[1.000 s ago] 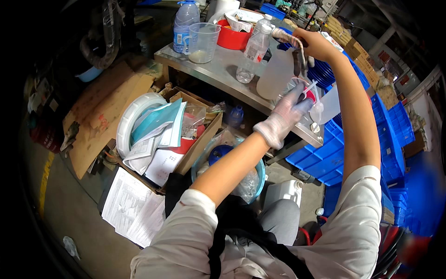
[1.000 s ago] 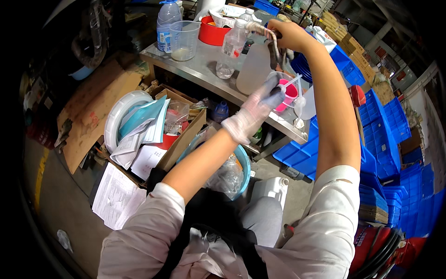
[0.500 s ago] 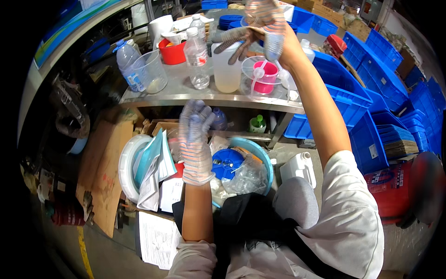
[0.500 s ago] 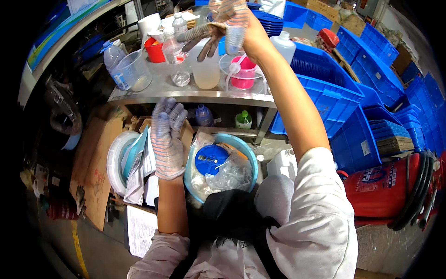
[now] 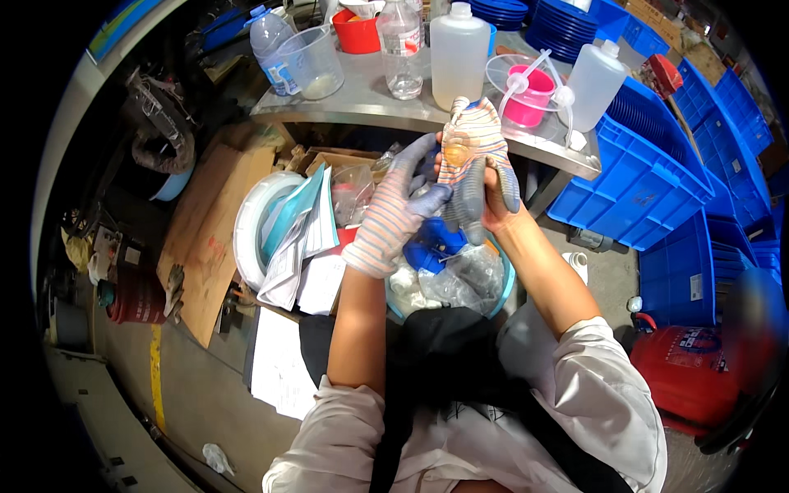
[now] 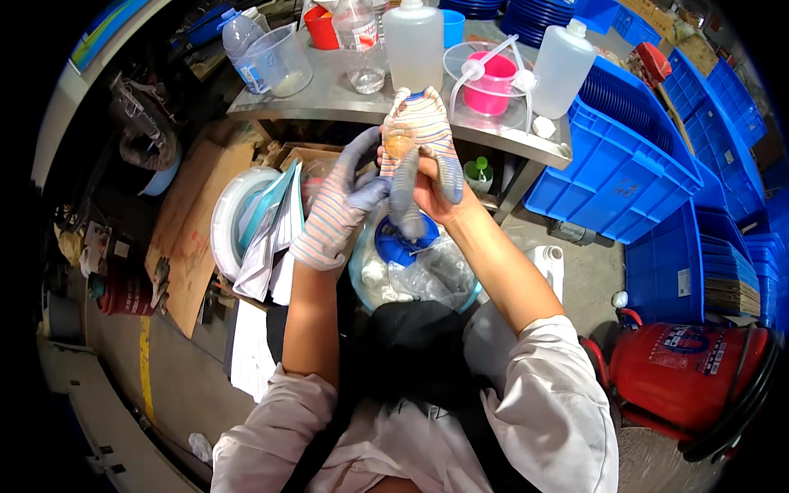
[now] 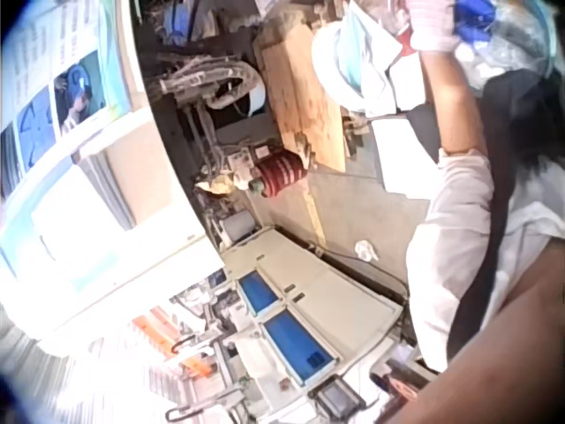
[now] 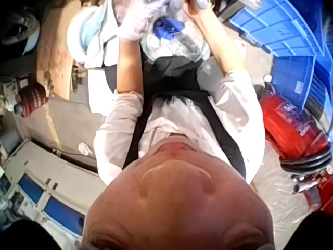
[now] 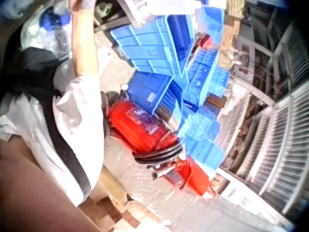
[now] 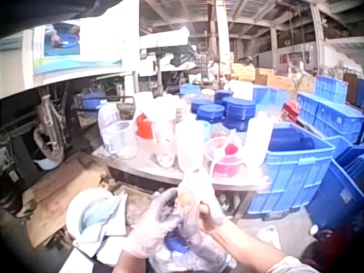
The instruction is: The person walks through a warehouse area and approaches a workbench. They open a large white plastic jug and pour its contents into a small cup, then transfer the liquid into a smaller bottle. The person repeats this process with another jug and bottle, then closes the containers and places them on the bench.
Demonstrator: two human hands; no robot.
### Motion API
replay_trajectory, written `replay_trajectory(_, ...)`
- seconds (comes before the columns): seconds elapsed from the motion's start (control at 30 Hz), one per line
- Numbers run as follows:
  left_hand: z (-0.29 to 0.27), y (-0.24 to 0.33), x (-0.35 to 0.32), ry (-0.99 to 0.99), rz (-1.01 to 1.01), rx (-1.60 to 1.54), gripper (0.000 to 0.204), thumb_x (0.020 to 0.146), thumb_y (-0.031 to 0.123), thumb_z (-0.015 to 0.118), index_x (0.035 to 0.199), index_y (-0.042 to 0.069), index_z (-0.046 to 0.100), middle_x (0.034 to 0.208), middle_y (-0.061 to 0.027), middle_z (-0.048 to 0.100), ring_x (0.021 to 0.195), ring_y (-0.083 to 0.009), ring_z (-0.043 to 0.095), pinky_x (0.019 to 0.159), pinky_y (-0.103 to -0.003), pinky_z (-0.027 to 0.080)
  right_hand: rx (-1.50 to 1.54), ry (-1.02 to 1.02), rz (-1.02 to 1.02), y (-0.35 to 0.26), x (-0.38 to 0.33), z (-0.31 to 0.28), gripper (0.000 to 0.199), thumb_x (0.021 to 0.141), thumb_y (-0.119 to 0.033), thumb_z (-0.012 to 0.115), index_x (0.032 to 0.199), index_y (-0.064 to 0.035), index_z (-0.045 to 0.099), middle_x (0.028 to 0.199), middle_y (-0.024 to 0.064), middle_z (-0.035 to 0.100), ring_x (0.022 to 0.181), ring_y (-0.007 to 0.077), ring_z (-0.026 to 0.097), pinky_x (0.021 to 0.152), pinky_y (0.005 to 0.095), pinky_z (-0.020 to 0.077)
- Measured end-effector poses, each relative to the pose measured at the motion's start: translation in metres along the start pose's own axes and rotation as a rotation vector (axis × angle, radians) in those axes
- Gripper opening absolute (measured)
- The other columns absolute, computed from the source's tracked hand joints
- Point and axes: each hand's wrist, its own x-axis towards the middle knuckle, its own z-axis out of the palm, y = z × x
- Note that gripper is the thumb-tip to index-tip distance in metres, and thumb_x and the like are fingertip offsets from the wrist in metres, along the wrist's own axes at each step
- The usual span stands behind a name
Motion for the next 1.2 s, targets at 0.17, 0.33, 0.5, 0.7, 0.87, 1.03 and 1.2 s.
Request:
replay_trajectory(0.17, -0.006, -0.022, -0.007, -0.027, 0.017, 0.102, 0.071, 0.080, 0.013, 0.072, 0.141, 0.003, 0.037, 0.135, -0.0115, 0.048, 0.122, -0.0210, 0.048, 0.104, -0.034, 0.038, 0.207, 0.218, 0.065, 0.016, -0.009, -0.004, 0.037, 0.096, -0.032, 0.050, 0.119, -0.0031, 0.050, 0.097, 0.0127, 0.058, 0.087, 0.0232, 0.061, 0.078, 0.0349, 0.0548)
replay_trajectory(0.33, -0.014, -0.053, -0.048, 0.030, 0.020, -0.122, 0.068, 0.082, 0.013, 0.071, 0.141, 0.001, 0.038, 0.134, -0.0107, 0.050, 0.124, -0.0211, 0.047, 0.106, -0.035, 0.035, 0.140, 0.158, 0.318, 0.047, -0.021, -0.014, 0.036, 0.098, -0.036, 0.044, 0.119, -0.0075, 0.052, 0.092, 0.0101, 0.063, 0.077, 0.0190, 0.063, 0.070, 0.0304, 0.0545)
replay_trajectory(0.5, 0.006, -0.052, -0.027, 0.139, 0.034, -0.092, 0.056, 0.082, -0.003, 0.062, 0.134, -0.002, 0.043, 0.124, -0.0096, 0.054, 0.117, -0.0175, 0.051, 0.099, -0.030, 0.041, 0.587, -0.059, 0.330, 0.089, -0.020, -0.125, 0.038, 0.099, -0.032, 0.037, 0.124, -0.0071, 0.050, 0.098, 0.0067, 0.065, 0.078, 0.0158, 0.064, 0.070, 0.0281, 0.0546)
replay_trajectory(0.7, -0.010, -0.057, -0.024, 0.136, 0.034, 0.112, 0.050, 0.081, 0.007, 0.071, 0.127, 0.001, 0.051, 0.116, -0.0059, 0.060, 0.105, -0.0166, 0.057, 0.092, -0.031, 0.046, 0.005, 0.102, 0.395, 0.063, -0.011, -0.060, 0.036, 0.096, -0.026, 0.033, 0.118, -0.0061, 0.053, 0.092, -0.0013, 0.066, 0.062, 0.0069, 0.059, 0.053, 0.0247, 0.0505)
replay_trajectory(0.87, -0.011, -0.056, -0.009, 0.013, -0.075, 0.058, 0.069, 0.076, 0.006, 0.072, 0.138, 0.002, 0.042, 0.131, -0.0079, 0.052, 0.124, -0.0183, 0.045, 0.107, -0.033, 0.033, -0.969, -0.124, -0.019, 0.061, -0.012, -0.077, 0.040, 0.081, -0.012, 0.061, 0.119, -0.0037, 0.056, 0.108, 0.0092, 0.065, 0.094, 0.0168, 0.062, 0.083, 0.0307, 0.0503)
replay_trajectory(1.03, -0.018, -0.075, -0.008, 0.035, -0.033, -0.078, 0.070, 0.074, 0.005, 0.072, 0.137, 0.003, 0.042, 0.130, -0.0060, 0.052, 0.123, -0.0184, 0.047, 0.107, -0.033, 0.034, -0.128, 0.056, 0.290, 0.071, -0.005, -0.075, 0.039, 0.089, -0.011, 0.052, 0.127, -0.0035, 0.048, 0.117, 0.0079, 0.061, 0.101, 0.0151, 0.061, 0.089, 0.0304, 0.0509)
replay_trajectory(1.2, -0.009, -0.084, -0.004, 0.158, 0.108, -0.315, 0.060, 0.076, 0.002, 0.071, 0.131, 0.004, 0.045, 0.120, -0.0061, 0.055, 0.113, -0.0193, 0.053, 0.099, -0.034, 0.043, 0.112, 0.087, 0.399, 0.062, -0.012, -0.073, 0.023, 0.095, -0.009, 0.045, 0.114, -0.0014, 0.055, 0.101, 0.0081, 0.065, 0.084, 0.0122, 0.064, 0.073, 0.0295, 0.0560)
